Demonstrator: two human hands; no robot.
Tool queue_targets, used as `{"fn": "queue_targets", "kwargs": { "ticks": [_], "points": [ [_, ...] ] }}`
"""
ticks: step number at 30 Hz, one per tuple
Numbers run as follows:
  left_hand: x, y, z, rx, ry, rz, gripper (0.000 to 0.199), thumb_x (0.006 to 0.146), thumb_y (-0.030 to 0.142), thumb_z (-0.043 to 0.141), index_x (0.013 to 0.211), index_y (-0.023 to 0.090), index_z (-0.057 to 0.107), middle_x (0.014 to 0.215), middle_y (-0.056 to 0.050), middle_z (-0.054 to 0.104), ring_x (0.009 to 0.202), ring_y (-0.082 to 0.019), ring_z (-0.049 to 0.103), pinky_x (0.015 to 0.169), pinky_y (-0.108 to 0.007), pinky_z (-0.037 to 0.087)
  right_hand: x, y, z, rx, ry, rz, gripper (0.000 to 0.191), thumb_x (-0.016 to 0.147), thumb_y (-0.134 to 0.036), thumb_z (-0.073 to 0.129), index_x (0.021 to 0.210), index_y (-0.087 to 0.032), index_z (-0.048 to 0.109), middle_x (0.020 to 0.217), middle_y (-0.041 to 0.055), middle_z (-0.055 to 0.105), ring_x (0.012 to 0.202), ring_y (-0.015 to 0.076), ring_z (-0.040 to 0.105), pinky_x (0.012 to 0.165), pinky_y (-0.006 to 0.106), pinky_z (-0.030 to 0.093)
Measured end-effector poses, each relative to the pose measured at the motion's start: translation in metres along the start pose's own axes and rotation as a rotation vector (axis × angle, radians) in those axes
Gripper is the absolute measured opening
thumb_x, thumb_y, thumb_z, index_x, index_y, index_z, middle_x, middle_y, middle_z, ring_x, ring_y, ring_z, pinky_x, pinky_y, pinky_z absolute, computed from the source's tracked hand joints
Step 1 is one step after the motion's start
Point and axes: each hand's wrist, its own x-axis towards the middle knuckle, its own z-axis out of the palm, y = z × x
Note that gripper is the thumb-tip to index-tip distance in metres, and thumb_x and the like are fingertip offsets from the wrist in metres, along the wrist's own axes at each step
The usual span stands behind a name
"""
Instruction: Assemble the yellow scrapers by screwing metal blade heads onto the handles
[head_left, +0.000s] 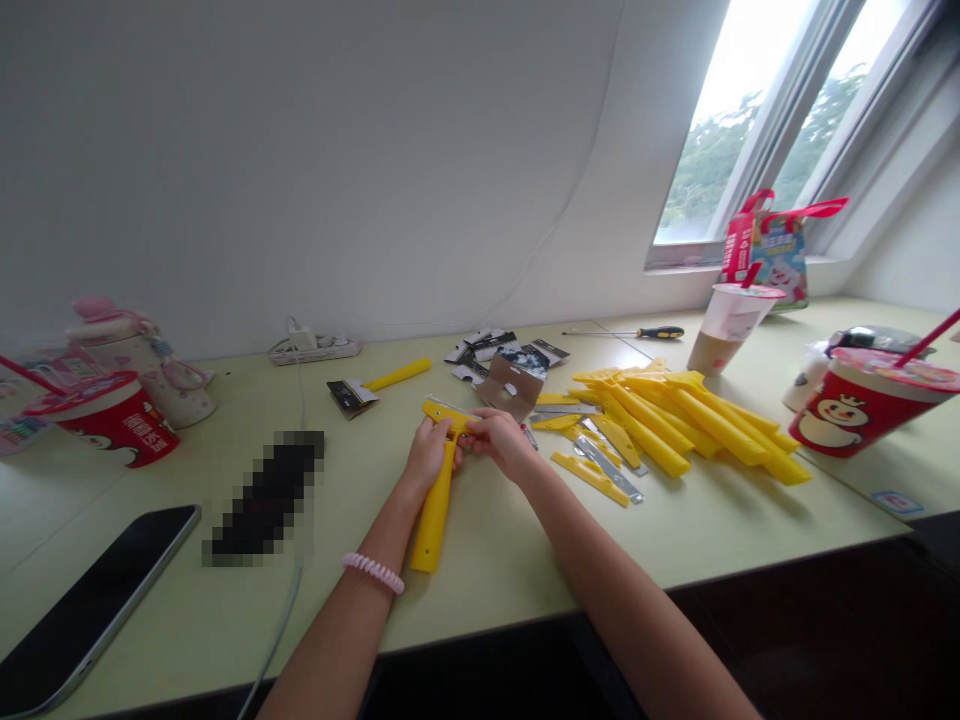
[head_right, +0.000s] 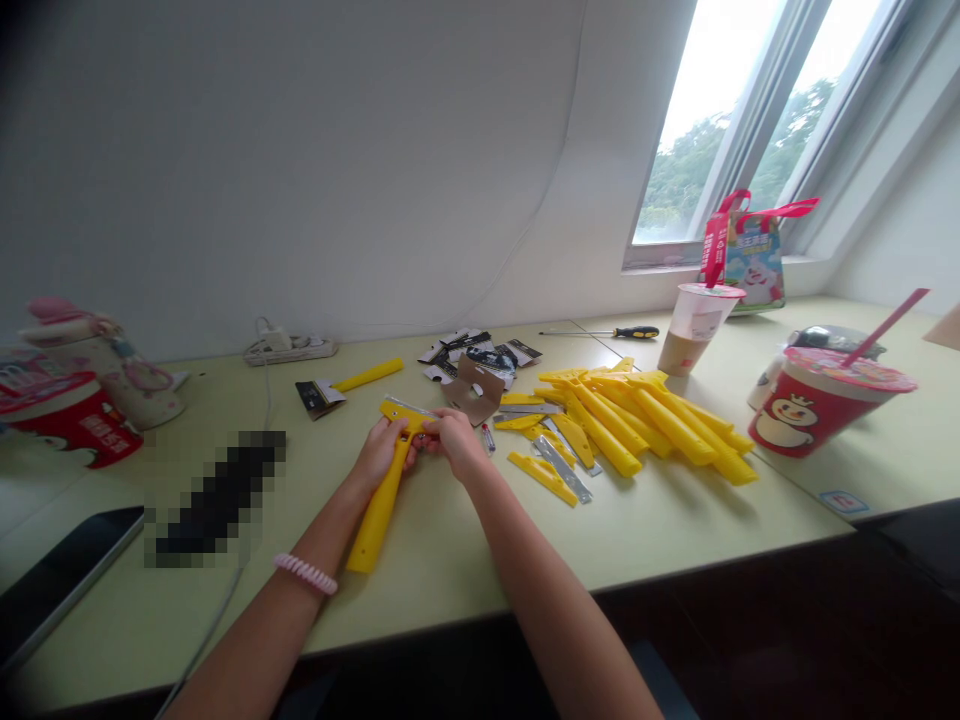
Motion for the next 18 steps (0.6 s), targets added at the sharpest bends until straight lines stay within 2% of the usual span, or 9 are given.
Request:
{"fn": "queue_targets", "kwargs": {
  "ticks": [5, 10, 15, 18],
  "points": [
    [-0.0004, 0.0004, -0.0003, 0.005, 0.004, -0.009, 0.02, 0.07, 0.033, 0.047, 0.078, 0.018, 0.036, 0.044, 0.005, 0.05, 0.028, -0.009, 0.043, 0.029, -0.019, 0.029, 0.0, 0.0024, 0.0023, 0.027, 0.02, -0.001, 0.023, 0.066, -0.006, 0.047, 0.088, -0.009, 0.054, 0.055, 0.002, 0.055, 0.047, 0.0094, 0.051, 0.041, 0.018, 0.035],
    [-0.0006, 0.0015, -0.0009, 0.003, 0.006, -0.002, 0.019, 0.07, 0.033, 0.046, 0.077, 0.018, 0.037, 0.044, 0.005, 0.05, 0.028, -0.01, 0.043, 0.03, -0.019, 0.029, -0.0001, 0.0037, 0.0034, -0.133, 0.052, -0.075, 0.019, 0.066, -0.01, 0.05, 0.084, -0.011, 0.056, 0.055, 0.0006, 0.054, 0.048, 0.0089, 0.049, 0.042, 0.018, 0.035],
    [0.0011, 0.0, -0.0017, 0.01, 0.023, -0.004, 0.022, 0.069, 0.035, 0.048, 0.078, 0.017, 0.038, 0.044, 0.005, 0.051, 0.028, -0.01, 0.043, 0.029, -0.019, 0.029, 0.0033, 0.0091, 0.0023, -0.416, 0.155, -0.221, 0.022, 0.066, -0.015, 0.052, 0.087, -0.014, 0.06, 0.055, -0.0021, 0.055, 0.047, 0.0083, 0.047, 0.043, 0.019, 0.036],
    [0.0005, 0.0005, -0.0012, 0.009, 0.011, -0.015, 0.022, 0.069, 0.035, 0.048, 0.078, 0.017, 0.038, 0.045, 0.005, 0.051, 0.027, -0.01, 0.042, 0.029, -0.02, 0.028, 0.0041, 0.0077, -0.0002, -0.402, 0.143, -0.206, 0.023, 0.065, -0.015, 0.055, 0.087, -0.013, 0.061, 0.055, -0.0021, 0.055, 0.045, 0.0075, 0.046, 0.042, 0.018, 0.035]
  ]
}}
